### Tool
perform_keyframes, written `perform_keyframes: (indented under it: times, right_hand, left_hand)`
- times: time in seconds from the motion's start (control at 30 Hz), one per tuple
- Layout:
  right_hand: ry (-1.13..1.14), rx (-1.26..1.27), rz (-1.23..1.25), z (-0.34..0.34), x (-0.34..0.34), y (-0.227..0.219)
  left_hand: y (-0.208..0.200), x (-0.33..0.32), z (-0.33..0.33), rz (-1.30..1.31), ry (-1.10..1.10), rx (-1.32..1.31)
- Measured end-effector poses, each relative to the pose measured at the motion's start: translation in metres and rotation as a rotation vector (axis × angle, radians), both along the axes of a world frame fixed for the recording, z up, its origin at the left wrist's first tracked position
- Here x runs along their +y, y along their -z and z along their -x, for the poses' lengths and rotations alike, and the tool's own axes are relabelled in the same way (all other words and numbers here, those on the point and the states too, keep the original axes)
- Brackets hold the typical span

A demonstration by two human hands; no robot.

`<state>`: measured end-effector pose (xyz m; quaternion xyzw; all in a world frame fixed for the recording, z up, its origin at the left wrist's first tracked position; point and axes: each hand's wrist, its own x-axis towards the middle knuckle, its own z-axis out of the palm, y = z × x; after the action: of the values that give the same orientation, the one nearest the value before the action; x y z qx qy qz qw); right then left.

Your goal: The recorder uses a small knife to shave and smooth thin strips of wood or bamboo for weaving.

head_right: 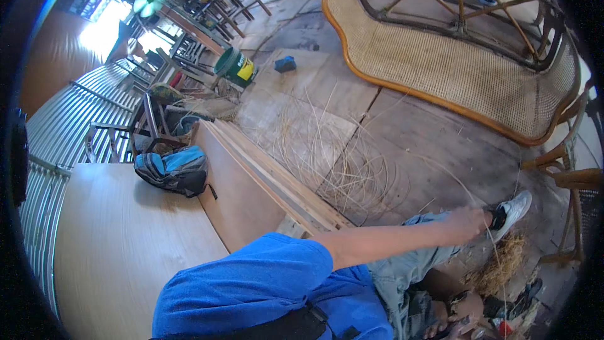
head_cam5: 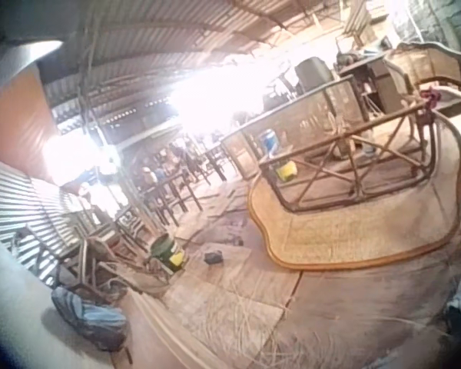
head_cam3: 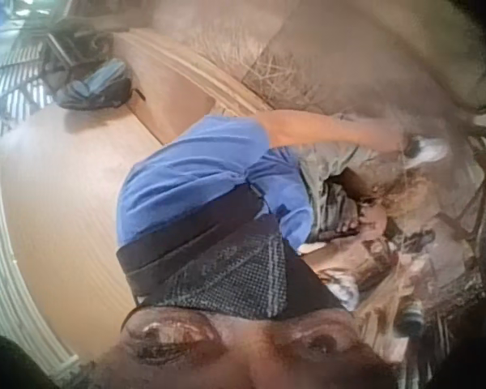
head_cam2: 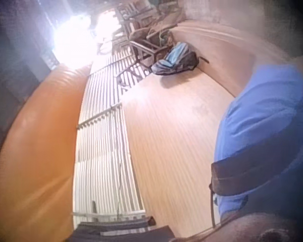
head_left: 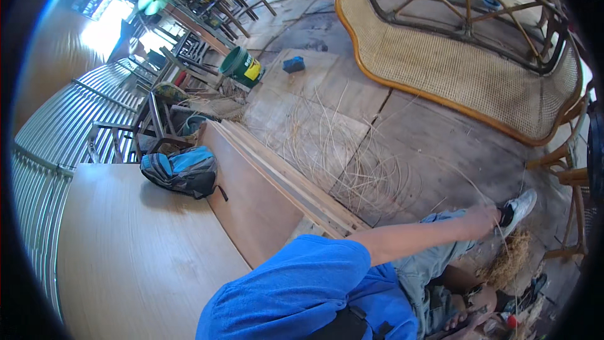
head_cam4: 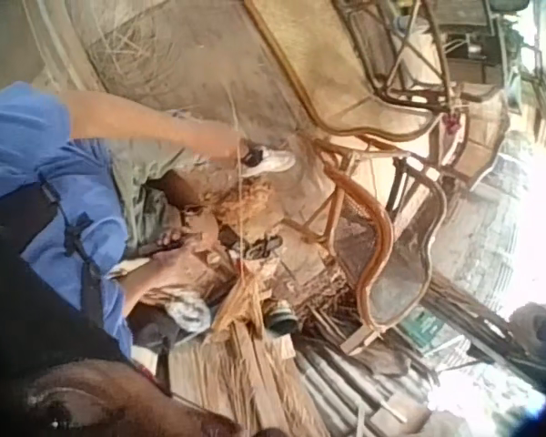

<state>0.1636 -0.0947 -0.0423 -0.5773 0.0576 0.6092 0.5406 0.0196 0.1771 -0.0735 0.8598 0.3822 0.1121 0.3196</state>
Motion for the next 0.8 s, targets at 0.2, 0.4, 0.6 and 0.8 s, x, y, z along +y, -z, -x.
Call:
perform_keyframes:
  times: [0.2,0.4,0.6,0.8]
  right_hand:
    - [0.012,0.333,-0.210,-0.008,-0.001,0.007]
    - [0.000,0.454,-0.378,-0.017,0.005,0.019]
    - [-0.064,0.499,-0.592,-0.030,0.008,0.028]
    - [0.146,0.857,-0.757,-0.023,0.012,0.023]
  left_hand:
    - [0.040,-0.017,-0.129,-0.235,0.279,0.066]
    - [0.155,-0.030,-0.229,-0.509,0.277,-0.067]
    - [0.159,-0.057,-0.222,0.174,0.701,0.416]
    - [0.021,-0.040,-0.139,0.299,0.583,-0.165]
